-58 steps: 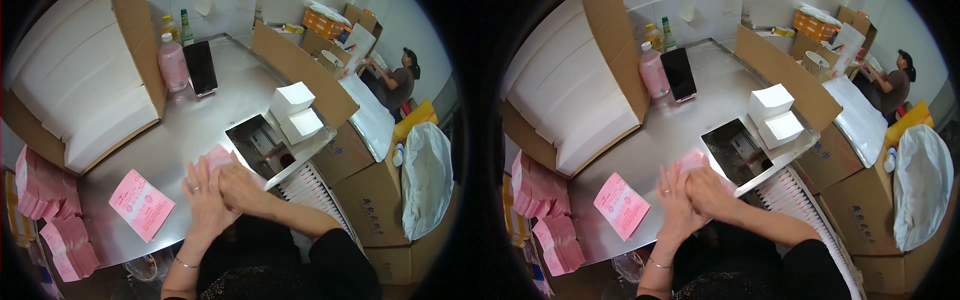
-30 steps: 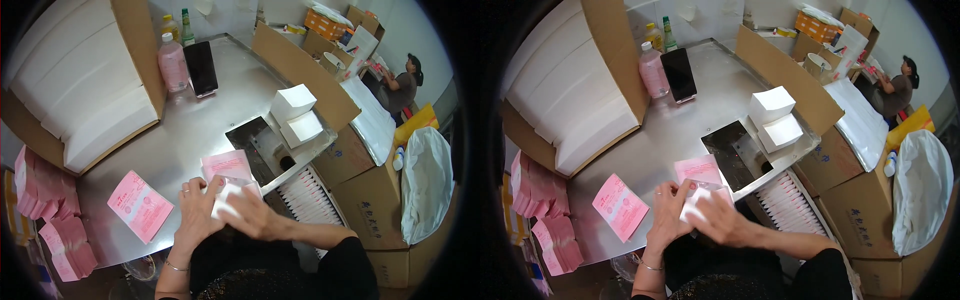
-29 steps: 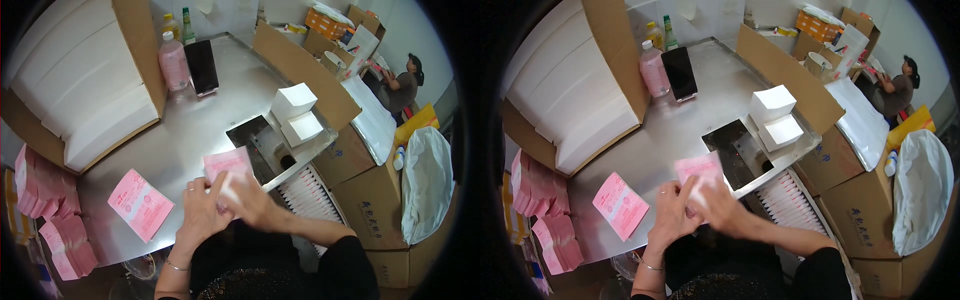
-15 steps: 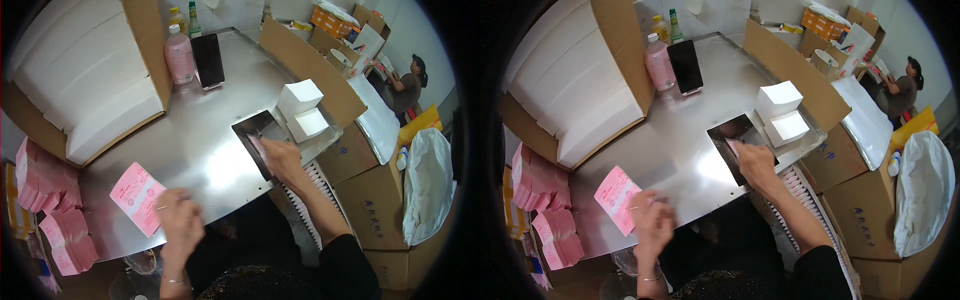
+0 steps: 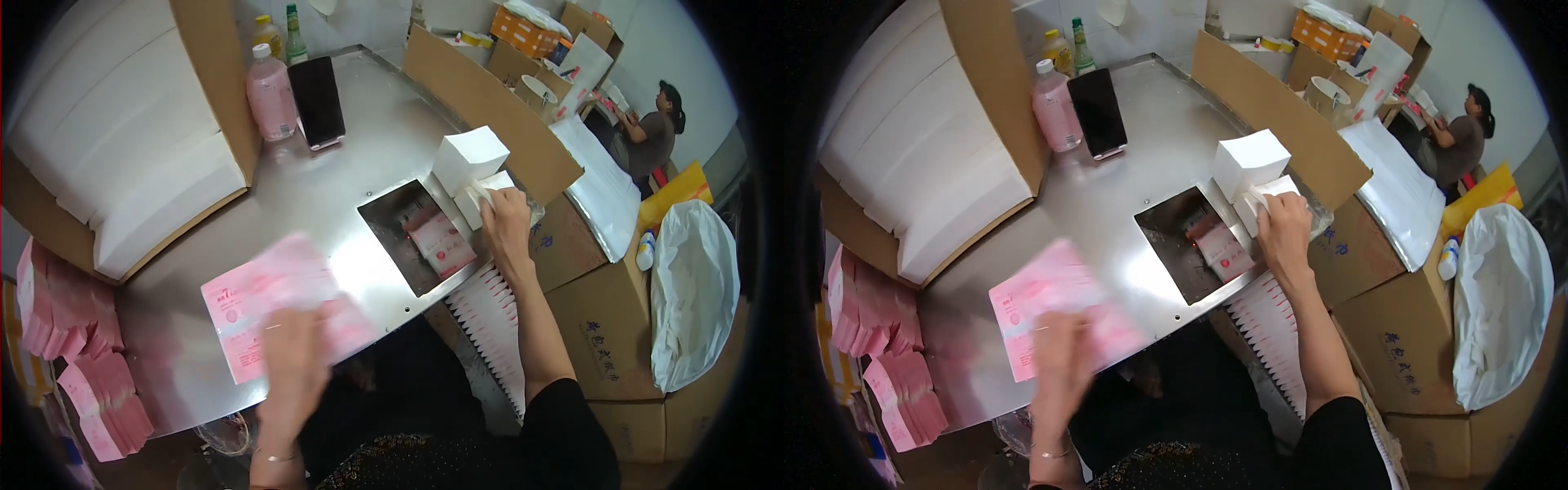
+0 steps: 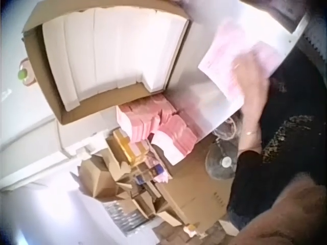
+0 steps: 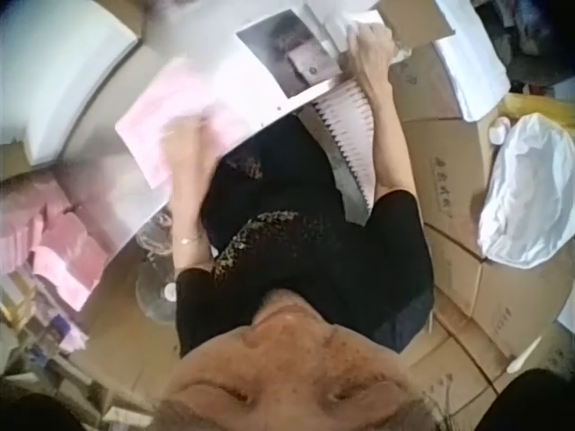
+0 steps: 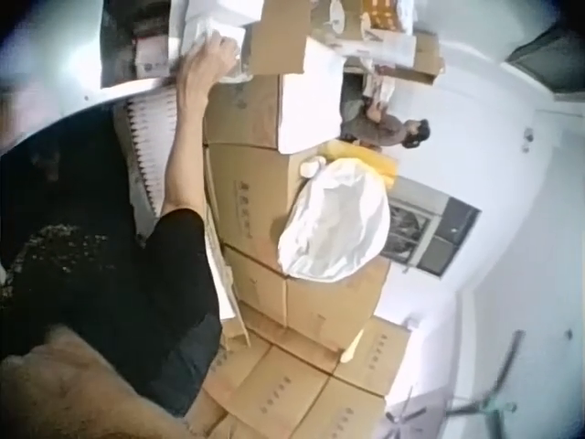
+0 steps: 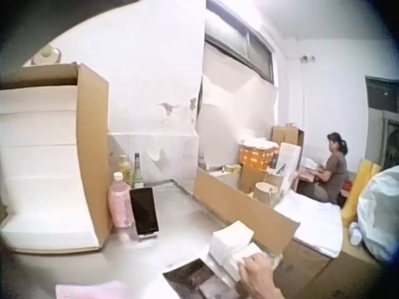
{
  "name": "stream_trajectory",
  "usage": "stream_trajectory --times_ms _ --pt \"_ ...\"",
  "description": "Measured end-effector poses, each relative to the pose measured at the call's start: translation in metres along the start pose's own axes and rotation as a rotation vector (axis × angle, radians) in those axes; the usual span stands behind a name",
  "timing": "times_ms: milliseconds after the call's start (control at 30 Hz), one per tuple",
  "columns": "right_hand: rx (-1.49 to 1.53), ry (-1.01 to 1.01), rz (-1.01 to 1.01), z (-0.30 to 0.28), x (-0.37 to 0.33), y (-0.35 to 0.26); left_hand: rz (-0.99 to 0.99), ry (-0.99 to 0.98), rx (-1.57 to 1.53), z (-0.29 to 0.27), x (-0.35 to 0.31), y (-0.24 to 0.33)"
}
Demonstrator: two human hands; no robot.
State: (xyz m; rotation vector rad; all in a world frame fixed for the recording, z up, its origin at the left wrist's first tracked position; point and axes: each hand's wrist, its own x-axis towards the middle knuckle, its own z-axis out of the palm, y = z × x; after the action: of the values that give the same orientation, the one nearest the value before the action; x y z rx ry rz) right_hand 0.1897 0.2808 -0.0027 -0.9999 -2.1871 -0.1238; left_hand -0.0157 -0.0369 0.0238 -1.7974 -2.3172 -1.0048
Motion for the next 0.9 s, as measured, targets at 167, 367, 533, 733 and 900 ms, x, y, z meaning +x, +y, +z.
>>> stream_trajectory --times_ms 167,367,533,733,900 --pt "0.300 0.021 -0.260 -0.004 -0.026 -0.054 0.125 -0.068 -0.208 0.059 0.021 0.010" --pt "0.371 -0.162 -0.727 0.001 -0.081 -0.140 -0.012 -0.034 0.095 0.051 0.016 0.000" --pt "0.255 -0.283 -0.629 0.014 -0.055 -0.175 -0.039 0.077 0.096 0.070 0.029 0.010" --pt "-0.084 -0.049 -0.162 -0.036 -0.020 -0.085 -0.054 -0.003 0.333 0.053 0.022 0.003" --pt "-0.133 -0.033 -0.078 -0.002 -0.005 -0.013 -0.169 -0.099 0.195 0.058 0.033 0.013"
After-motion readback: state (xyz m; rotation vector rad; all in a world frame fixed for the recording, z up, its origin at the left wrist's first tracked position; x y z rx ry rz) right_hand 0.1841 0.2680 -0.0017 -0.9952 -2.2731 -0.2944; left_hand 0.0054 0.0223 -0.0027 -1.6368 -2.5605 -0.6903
